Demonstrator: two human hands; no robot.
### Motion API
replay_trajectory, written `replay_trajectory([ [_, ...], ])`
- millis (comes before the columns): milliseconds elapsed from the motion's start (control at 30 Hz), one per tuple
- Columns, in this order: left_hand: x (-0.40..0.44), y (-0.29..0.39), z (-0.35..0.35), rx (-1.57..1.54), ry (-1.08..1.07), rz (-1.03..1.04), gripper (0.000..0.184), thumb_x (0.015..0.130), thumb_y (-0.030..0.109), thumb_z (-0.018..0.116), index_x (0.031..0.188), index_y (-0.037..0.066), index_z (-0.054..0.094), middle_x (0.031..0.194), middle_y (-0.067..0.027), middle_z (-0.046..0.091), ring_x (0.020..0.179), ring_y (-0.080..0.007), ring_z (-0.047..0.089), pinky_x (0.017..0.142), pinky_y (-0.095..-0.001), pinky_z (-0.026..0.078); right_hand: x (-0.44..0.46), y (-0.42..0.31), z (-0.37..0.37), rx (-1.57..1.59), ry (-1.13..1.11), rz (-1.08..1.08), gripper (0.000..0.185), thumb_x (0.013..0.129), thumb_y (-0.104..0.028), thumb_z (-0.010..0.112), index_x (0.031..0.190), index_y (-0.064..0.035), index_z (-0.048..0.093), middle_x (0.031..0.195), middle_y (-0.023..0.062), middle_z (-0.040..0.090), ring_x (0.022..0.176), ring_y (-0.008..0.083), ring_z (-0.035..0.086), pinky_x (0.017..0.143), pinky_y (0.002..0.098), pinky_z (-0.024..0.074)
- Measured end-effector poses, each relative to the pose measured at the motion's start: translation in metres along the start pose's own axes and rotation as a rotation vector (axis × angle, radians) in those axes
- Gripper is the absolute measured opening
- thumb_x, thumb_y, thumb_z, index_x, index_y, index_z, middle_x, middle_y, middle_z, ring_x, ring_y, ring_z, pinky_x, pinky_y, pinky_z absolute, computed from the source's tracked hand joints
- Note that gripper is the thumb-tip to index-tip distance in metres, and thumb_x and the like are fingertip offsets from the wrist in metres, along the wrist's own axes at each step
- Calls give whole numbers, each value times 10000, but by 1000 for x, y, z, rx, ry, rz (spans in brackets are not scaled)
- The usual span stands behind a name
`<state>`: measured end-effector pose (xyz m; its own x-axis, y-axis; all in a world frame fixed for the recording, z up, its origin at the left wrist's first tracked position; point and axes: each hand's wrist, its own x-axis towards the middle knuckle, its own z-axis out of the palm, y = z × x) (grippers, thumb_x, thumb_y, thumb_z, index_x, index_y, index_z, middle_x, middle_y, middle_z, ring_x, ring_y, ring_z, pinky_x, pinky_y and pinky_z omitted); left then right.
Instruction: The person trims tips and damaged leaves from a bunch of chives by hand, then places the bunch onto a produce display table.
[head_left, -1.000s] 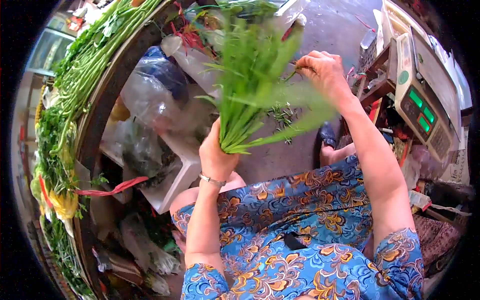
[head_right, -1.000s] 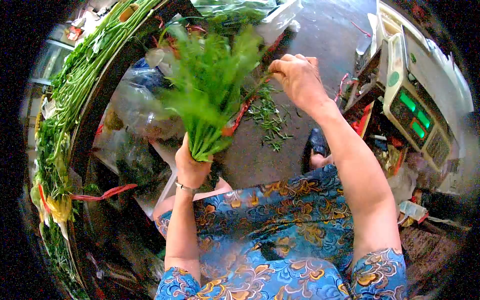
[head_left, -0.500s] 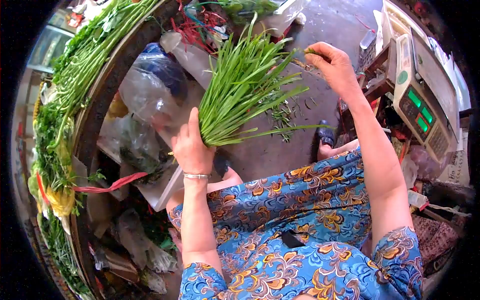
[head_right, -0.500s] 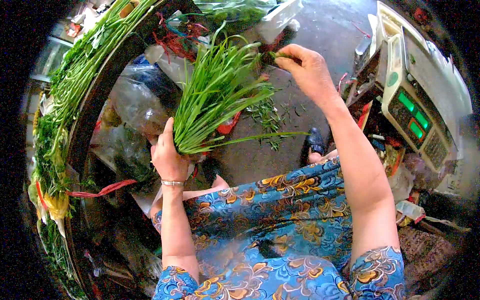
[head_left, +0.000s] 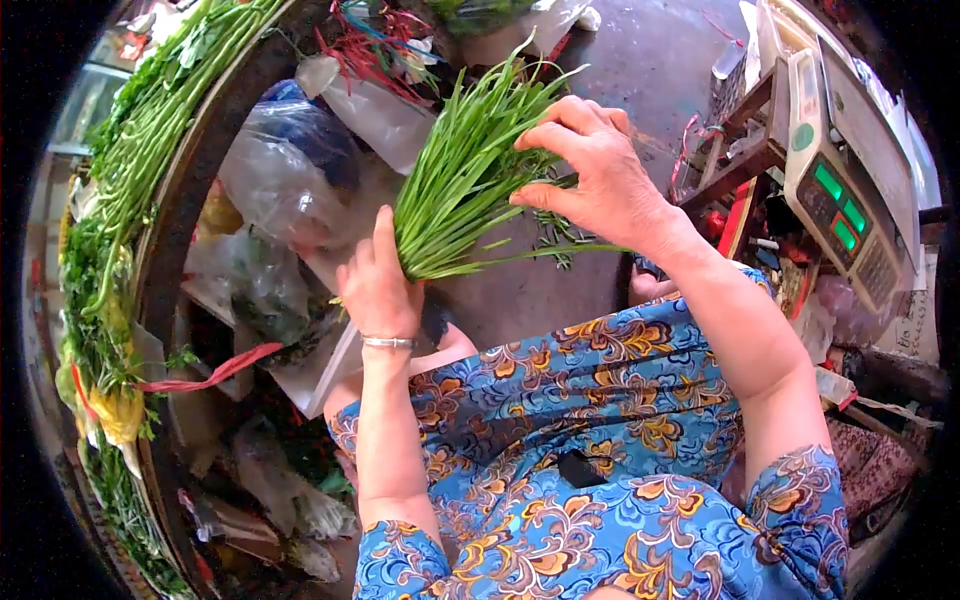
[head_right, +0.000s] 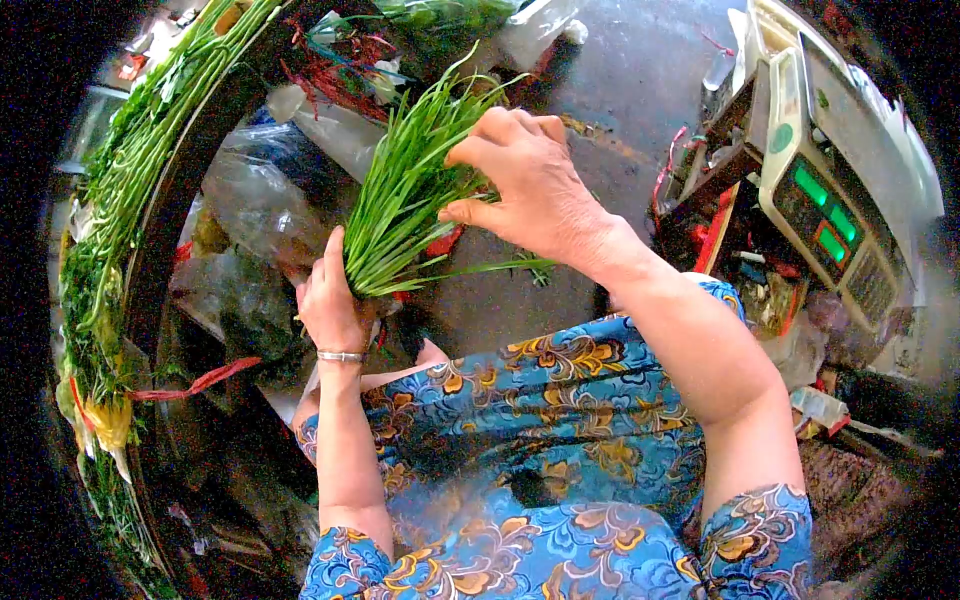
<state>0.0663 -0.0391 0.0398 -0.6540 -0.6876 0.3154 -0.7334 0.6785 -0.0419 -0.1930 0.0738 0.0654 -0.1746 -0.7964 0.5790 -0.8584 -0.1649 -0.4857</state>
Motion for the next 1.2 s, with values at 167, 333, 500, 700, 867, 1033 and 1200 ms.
replay_trajectory([
  [167, 0, 2, -1, -2, -24, 4, 821, 652, 85, 725, 1415, 141, 429, 965, -107, 633, 869, -321, 618, 770, -417, 476, -3, -2, 7, 63, -107, 7, 334, 753, -294, 758, 1012, -111, 653, 996, 63, 579, 1051, 252, 533, 930, 400, 333],
  [333, -1, 1, 0, 17, -73, 0, 831, 641, 78, 732, 1414, 141, 430, 966, -105, 635, 868, -322, 619, 768, -425, 476, -2, -7, 11, 125, -59, -56, 225, 786, -229, 719, 961, -105, 650, 946, 68, 589, 995, 265, 559, 907, 395, 350],
  [500, -3, -2, 2, 12, -68, 5, 868, 619, 81, 753, 1421, 168, 430, 903, -79, 584, 822, -279, 605, 737, -401, 442, -1, -6, 7, 153, -91, -99, 139, 798, -168, 688, 913, -103, 646, 903, 63, 589, 924, 265, 571, 877, 396, 360],
  [700, -2, -7, 1, -15, -29, -53, 852, 628, 71, 761, 1410, 147, 433, 1033, -129, 654, 919, -340, 629, 800, -431, 474, -2, -3, 1, 51, -78, -144, 87, 782, -144, 675, 834, -93, 627, 834, 62, 559, 871, 261, 564, 840, 401, 366],
  [867, -3, -14, -2, -3, -62, -154, 820, 650, 91, 769, 1399, 145, 439, 1045, -126, 653, 936, -348, 626, 805, -432, 471, -1, 10, -13, -27, -35, 9, 105, 835, -200, 650, 821, -95, 649, 817, 57, 604, 858, 265, 599, 834, 385, 403],
  [1033, -5, -15, 1, -7, -61, -134, 850, 644, 98, 775, 1413, 157, 418, 1066, -125, 650, 959, -341, 622, 815, -445, 464, -1, 21, -13, -32, 61, 105, 119, 876, -207, 631, 861, -96, 671, 843, 55, 644, 862, 272, 619, 840, 374, 414],
  [1200, -5, -17, 5, 18, -53, -126, 847, 649, 100, 771, 1416, 161, 416, 1065, -126, 649, 954, -340, 624, 809, -450, 466, -1, 34, -16, -170, 170, 168, 170, 927, -203, 578, 1013, -111, 693, 1006, 68, 668, 1011, 265, 614, 912, 396, 382],
])
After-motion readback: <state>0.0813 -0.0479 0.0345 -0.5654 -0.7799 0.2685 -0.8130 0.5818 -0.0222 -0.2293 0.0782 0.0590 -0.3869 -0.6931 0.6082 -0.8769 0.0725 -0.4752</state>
